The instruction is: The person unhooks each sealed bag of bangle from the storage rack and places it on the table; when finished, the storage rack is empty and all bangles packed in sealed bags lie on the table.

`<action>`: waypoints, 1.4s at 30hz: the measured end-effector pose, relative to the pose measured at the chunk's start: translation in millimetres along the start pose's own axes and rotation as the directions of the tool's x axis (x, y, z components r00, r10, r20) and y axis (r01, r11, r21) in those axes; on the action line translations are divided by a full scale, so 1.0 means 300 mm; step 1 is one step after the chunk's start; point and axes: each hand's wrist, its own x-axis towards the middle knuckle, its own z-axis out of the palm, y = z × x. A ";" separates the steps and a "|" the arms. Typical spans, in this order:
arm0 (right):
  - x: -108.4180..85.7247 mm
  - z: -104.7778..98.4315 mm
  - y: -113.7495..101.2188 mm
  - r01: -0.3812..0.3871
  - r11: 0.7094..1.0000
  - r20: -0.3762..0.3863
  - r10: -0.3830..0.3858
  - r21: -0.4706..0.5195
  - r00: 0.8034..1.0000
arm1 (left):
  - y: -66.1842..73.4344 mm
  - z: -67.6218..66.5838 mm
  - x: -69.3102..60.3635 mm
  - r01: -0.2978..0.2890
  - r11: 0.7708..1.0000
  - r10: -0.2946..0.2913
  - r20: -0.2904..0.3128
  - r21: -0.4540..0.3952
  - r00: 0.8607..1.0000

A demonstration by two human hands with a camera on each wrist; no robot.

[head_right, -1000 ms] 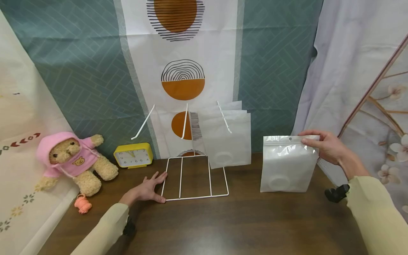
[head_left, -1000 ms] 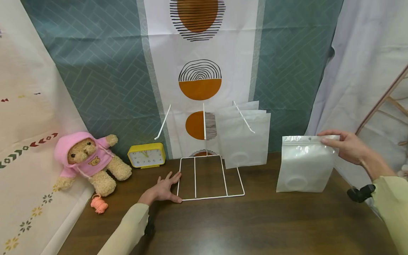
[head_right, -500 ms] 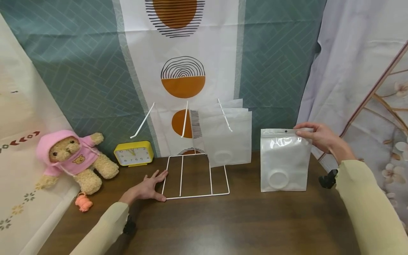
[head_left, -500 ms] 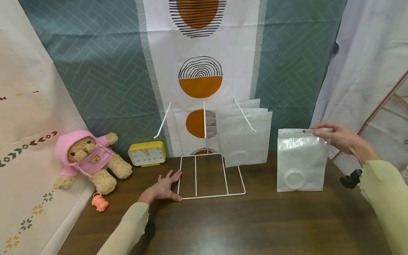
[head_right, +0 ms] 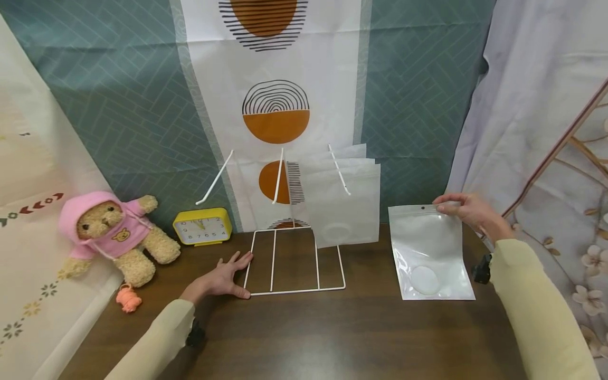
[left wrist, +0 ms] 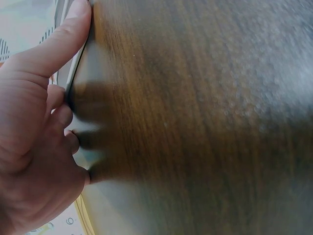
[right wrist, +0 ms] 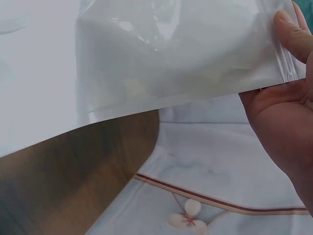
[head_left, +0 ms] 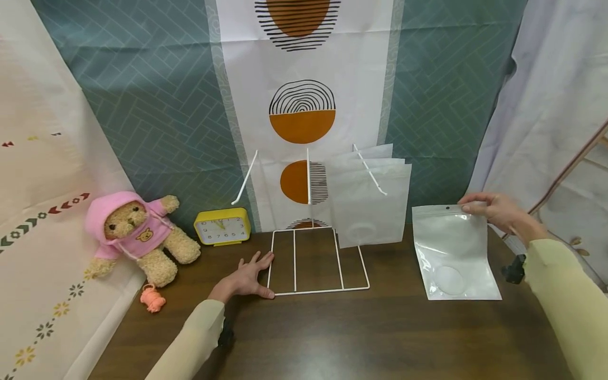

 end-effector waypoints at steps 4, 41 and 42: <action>0.014 0.027 0.020 -0.030 1.000 0.016 0.030 0.003 0.999 | 0.002 -0.003 -0.002 0.001 1.000 -0.001 0.000 -0.003 1.000; 0.097 0.210 0.116 -0.027 0.993 -0.188 0.004 -0.118 0.982 | 0.001 -0.001 0.007 0.030 0.999 -0.030 0.005 -0.021 1.000; 0.098 0.212 0.112 -0.024 0.991 -0.188 -0.001 -0.129 0.982 | 0.000 -0.001 0.006 0.028 0.999 -0.028 0.005 -0.020 1.000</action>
